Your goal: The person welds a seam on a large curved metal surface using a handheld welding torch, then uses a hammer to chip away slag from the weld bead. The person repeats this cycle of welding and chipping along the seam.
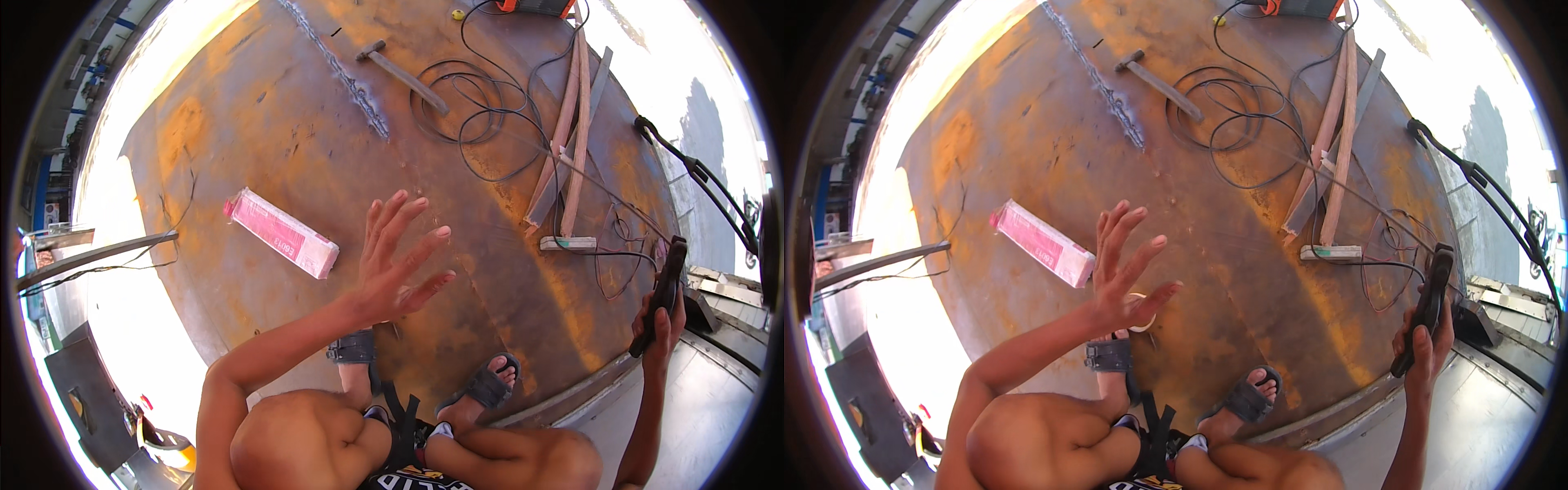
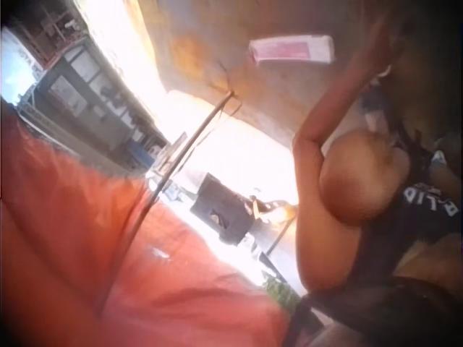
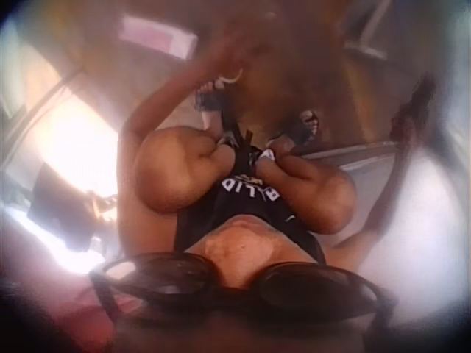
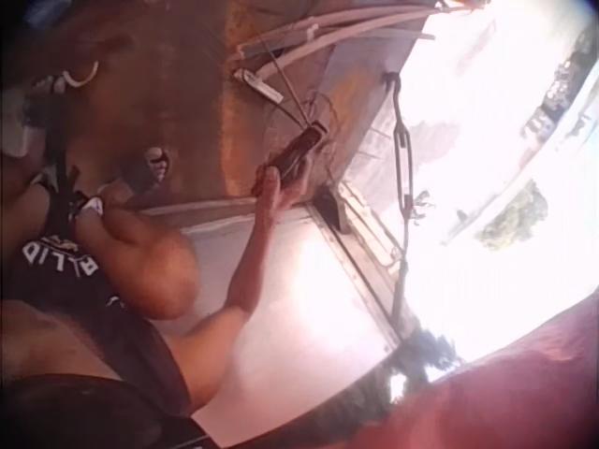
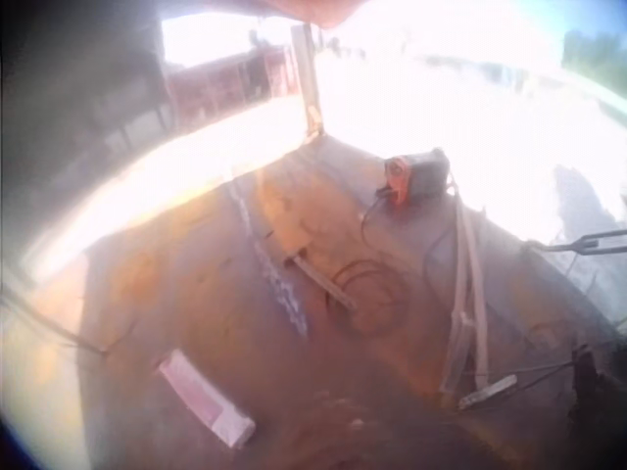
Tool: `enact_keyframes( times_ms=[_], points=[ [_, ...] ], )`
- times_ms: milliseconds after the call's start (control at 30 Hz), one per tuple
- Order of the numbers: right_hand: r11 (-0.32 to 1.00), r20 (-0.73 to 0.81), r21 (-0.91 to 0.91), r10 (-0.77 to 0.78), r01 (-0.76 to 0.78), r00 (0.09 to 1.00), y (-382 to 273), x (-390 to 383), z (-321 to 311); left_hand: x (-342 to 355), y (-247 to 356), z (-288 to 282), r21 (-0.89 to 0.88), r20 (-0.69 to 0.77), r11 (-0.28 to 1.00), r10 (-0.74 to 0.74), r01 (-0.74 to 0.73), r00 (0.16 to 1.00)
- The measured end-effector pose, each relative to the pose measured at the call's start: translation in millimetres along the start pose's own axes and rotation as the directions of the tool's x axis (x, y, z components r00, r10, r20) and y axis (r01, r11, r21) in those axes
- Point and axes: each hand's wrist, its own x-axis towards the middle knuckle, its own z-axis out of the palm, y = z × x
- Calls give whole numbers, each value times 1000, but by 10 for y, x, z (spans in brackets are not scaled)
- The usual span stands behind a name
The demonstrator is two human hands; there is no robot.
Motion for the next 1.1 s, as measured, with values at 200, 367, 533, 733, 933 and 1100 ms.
enact_keyframes(
  times_ms=[200,367,533,733,933,1100],
  points=[
    [979,27,196,45,-50,999,78,278,599,-197,-47,-28,-243,259,864,-381,441,888],
    [985,276,-169,83,-36,957,158,-55,1814,-168,-264,455,-778,514,-219,-761,589,396],
    [901,352,-383,-61,203,934,300,-495,2460,-61,-395,575,-747,525,-245,-788,618,321],
    [919,339,-392,106,38,935,465,-398,2524,-141,-559,470,-733,532,-161,-742,661,409],
    [953,258,-286,-22,98,966,399,-51,2793,-401,-297,422,-684,686,-137,-455,717,568],
    [930,291,-267,-171,252,941,461,53,3003,-321,0,375,-605,739,-127,-458,786,494]
  ],
)
